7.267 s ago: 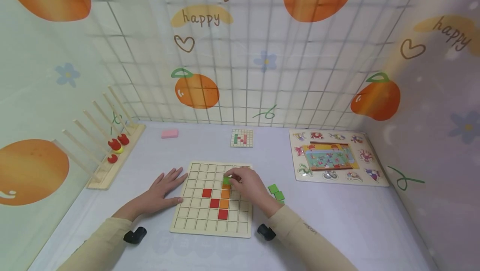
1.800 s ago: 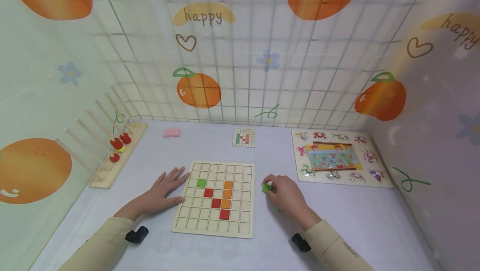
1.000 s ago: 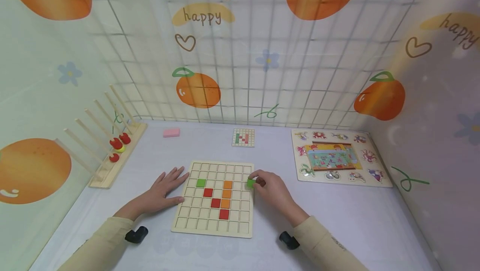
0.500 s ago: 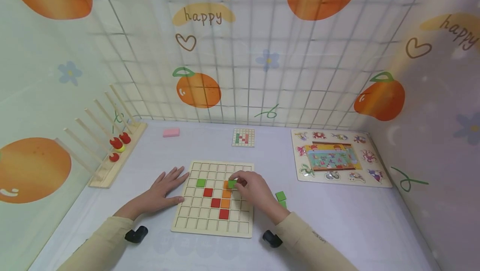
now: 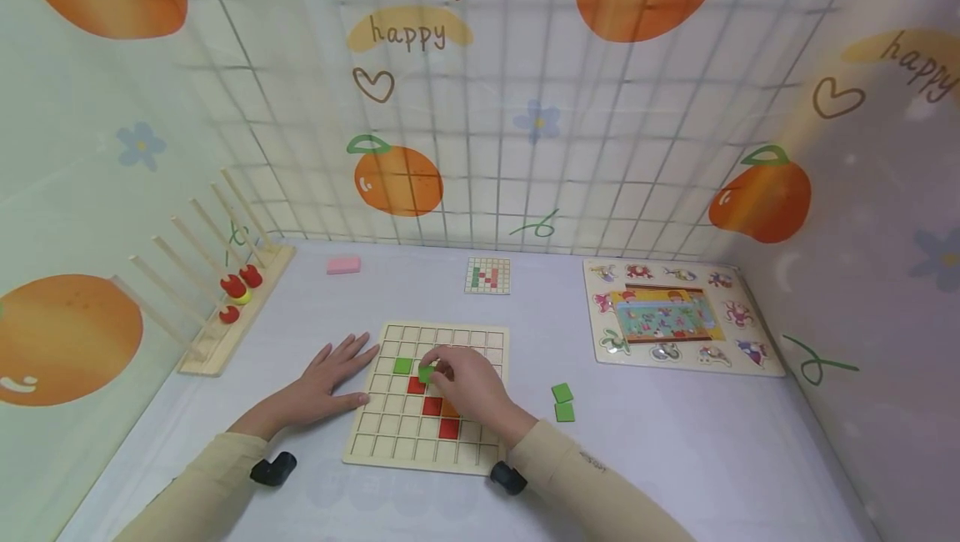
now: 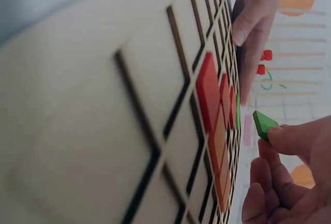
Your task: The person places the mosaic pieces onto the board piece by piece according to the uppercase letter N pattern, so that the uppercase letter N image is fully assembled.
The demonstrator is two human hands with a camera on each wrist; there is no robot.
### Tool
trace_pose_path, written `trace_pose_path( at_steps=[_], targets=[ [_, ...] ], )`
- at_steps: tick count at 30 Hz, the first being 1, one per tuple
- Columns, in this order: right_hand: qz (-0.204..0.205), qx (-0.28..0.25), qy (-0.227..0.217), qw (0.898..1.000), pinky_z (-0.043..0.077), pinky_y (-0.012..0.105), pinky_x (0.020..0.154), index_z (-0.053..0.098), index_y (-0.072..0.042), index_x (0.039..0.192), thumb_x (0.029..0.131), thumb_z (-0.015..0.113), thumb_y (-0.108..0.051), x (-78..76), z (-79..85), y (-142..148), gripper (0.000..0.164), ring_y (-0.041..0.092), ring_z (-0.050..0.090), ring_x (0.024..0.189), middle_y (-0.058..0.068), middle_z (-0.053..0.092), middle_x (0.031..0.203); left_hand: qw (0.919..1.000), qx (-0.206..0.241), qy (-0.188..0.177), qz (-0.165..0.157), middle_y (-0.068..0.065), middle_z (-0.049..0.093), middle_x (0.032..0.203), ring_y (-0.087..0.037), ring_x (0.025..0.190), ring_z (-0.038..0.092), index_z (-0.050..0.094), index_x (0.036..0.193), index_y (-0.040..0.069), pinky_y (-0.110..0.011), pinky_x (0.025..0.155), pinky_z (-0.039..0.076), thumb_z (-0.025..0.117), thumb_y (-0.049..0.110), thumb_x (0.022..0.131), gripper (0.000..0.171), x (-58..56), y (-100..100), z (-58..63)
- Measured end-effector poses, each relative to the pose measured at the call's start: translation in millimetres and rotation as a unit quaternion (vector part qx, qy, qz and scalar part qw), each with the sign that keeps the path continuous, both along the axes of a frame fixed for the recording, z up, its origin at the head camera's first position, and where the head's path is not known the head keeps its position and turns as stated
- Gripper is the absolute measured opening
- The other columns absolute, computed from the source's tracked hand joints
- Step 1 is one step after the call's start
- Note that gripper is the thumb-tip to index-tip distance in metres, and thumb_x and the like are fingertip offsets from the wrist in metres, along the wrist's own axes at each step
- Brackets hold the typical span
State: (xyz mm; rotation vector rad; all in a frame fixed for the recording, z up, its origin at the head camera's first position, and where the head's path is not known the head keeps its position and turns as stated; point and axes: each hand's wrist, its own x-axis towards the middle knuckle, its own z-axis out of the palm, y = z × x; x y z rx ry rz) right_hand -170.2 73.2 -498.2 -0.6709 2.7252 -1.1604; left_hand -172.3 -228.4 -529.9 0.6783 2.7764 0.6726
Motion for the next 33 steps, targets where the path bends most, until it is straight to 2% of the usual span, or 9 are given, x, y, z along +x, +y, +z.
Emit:
trace_pose_path(
  at_steps=[10,16,21,25,29,33],
  targets=[
    [0.018,0.019,0.012,1.000,0.052,0.025,0.077,0.074,-0.026,0.114,0.098,0.066,-0.014,-0.9,-0.8,-28.0,0.022,0.005,0.059,0.083,-0.011,0.070,0.095,0.9999,-0.001,0.008,-0.006,-0.010,0.017,0.170,-0.036,0.156,0.008,0.031,0.161,0.019,-0.061,0.123,0.003,0.063,0.053,0.096,0.081,-0.6,-1.0,-0.3],
    [0.029,0.053,0.012,0.998,0.047,0.021,0.062,0.075,-0.023,0.113,0.098,0.067,-0.015,-1.0,1.5,-40.2,0.018,0.007,0.053,0.073,-0.014,0.061,0.078,0.9999,0.002,0.007,-0.007,-0.010,0.017,0.170,-0.036,0.156,0.007,0.030,0.162,0.020,-0.061,0.123,0.002,0.061,0.055,0.097,0.080,0.0,-1.9,-1.9],
    [0.030,0.094,0.024,0.995,0.044,0.021,0.059,0.074,-0.026,0.109,0.097,0.070,-0.019,-2.1,-1.6,-47.3,0.014,0.007,0.051,0.069,-0.015,0.056,0.071,0.9999,0.005,0.009,-0.010,-0.010,0.016,0.170,-0.036,0.156,0.007,0.030,0.162,0.020,-0.061,0.123,0.001,0.061,0.055,0.097,0.080,-0.5,-3.0,-3.0],
    [0.033,0.106,0.031,0.993,0.044,0.020,0.058,0.074,-0.027,0.108,0.096,0.071,-0.020,-3.2,-4.2,-50.9,0.014,0.006,0.051,0.069,-0.016,0.055,0.070,0.9999,0.004,0.006,-0.010,-0.009,0.015,0.170,-0.036,0.156,0.007,0.029,0.162,0.021,-0.060,0.123,0.001,0.062,0.055,0.097,0.080,-1.2,-3.7,-2.5],
    [0.042,0.118,0.056,0.991,0.042,0.019,0.058,0.074,-0.025,0.105,0.094,0.073,-0.019,-3.5,-4.7,-53.3,0.013,0.007,0.049,0.072,-0.016,0.055,0.071,1.0000,0.002,0.003,-0.009,-0.008,0.014,0.170,-0.035,0.156,0.006,0.028,0.162,0.023,-0.059,0.123,0.000,0.062,0.056,0.096,0.081,-1.1,-3.7,-1.6],
    [0.052,0.146,0.101,0.983,0.045,0.019,0.064,0.074,-0.023,0.102,0.092,0.076,-0.019,-2.6,-3.0,-54.6,0.011,0.007,0.050,0.078,-0.013,0.061,0.083,1.0000,0.003,0.002,-0.009,-0.007,0.014,0.170,-0.035,0.157,0.006,0.028,0.162,0.023,-0.060,0.123,0.001,0.063,0.055,0.096,0.081,-0.7,-3.3,-2.0]
  ],
)
